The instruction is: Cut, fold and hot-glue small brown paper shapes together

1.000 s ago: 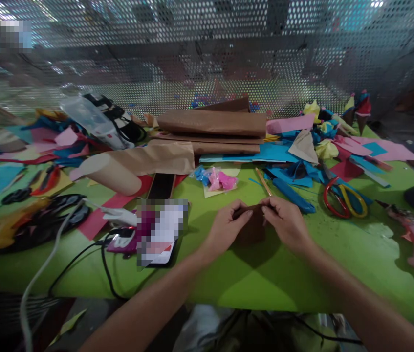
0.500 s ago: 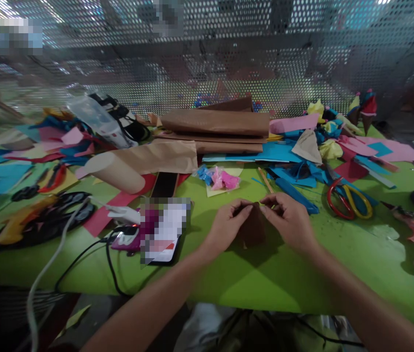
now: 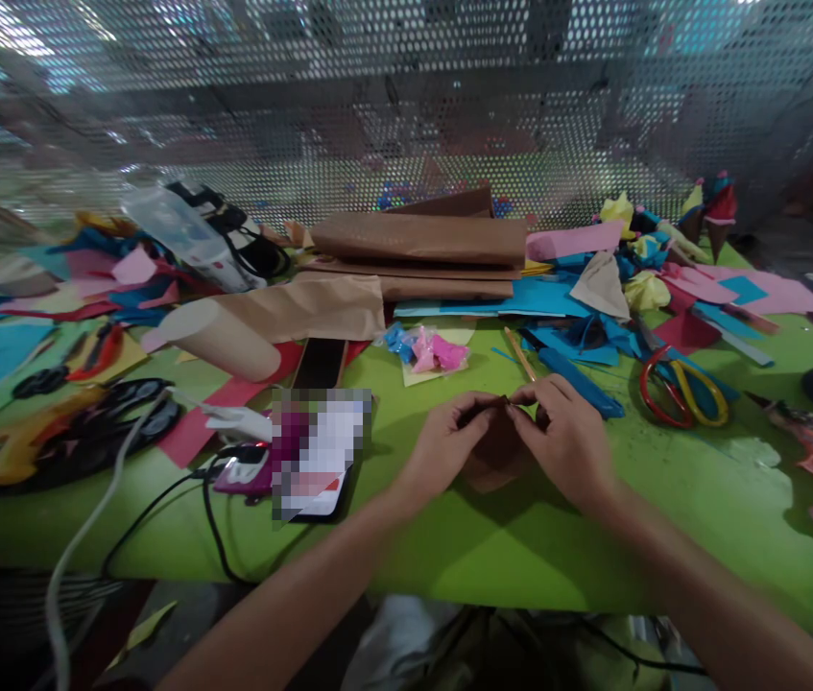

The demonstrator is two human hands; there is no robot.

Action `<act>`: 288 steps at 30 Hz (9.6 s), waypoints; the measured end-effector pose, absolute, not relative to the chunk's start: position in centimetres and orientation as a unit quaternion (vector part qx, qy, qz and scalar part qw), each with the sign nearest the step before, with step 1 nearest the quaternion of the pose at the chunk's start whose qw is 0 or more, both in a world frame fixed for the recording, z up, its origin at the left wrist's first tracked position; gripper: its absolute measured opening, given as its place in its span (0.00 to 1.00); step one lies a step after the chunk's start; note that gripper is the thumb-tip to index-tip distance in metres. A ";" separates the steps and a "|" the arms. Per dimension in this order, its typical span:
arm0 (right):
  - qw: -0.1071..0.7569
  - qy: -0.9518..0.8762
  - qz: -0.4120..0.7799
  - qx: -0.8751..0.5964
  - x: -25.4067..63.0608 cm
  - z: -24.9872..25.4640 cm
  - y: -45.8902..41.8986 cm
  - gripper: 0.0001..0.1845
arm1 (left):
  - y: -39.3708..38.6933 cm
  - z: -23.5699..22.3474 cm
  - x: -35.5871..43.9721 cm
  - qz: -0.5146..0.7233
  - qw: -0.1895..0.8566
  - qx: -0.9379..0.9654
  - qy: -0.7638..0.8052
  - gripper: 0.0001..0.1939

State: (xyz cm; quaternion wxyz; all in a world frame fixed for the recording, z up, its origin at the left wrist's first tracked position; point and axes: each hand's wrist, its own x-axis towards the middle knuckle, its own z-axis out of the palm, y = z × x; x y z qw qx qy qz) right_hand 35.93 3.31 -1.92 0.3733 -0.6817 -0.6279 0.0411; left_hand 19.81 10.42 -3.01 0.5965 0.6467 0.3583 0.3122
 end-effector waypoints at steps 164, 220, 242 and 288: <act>0.307 -0.670 0.150 -0.659 35.6 -2.1 3.3 0.08 | 10.4 -3.0 19.4 0.314 0.537 0.689 0.372 0.07; 0.337 -0.638 0.207 -0.660 35.8 -1.6 3.2 0.12 | 10.4 -3.1 19.4 0.316 0.538 0.689 0.369 0.07; 0.321 -0.630 0.162 -0.688 35.8 -2.4 3.4 0.05 | 10.8 -3.2 19.3 0.359 0.542 0.657 0.382 0.06; 0.310 -0.650 0.180 -0.671 36.2 -2.2 3.7 0.09 | 10.9 -3.6 19.1 0.286 0.531 0.688 0.404 0.10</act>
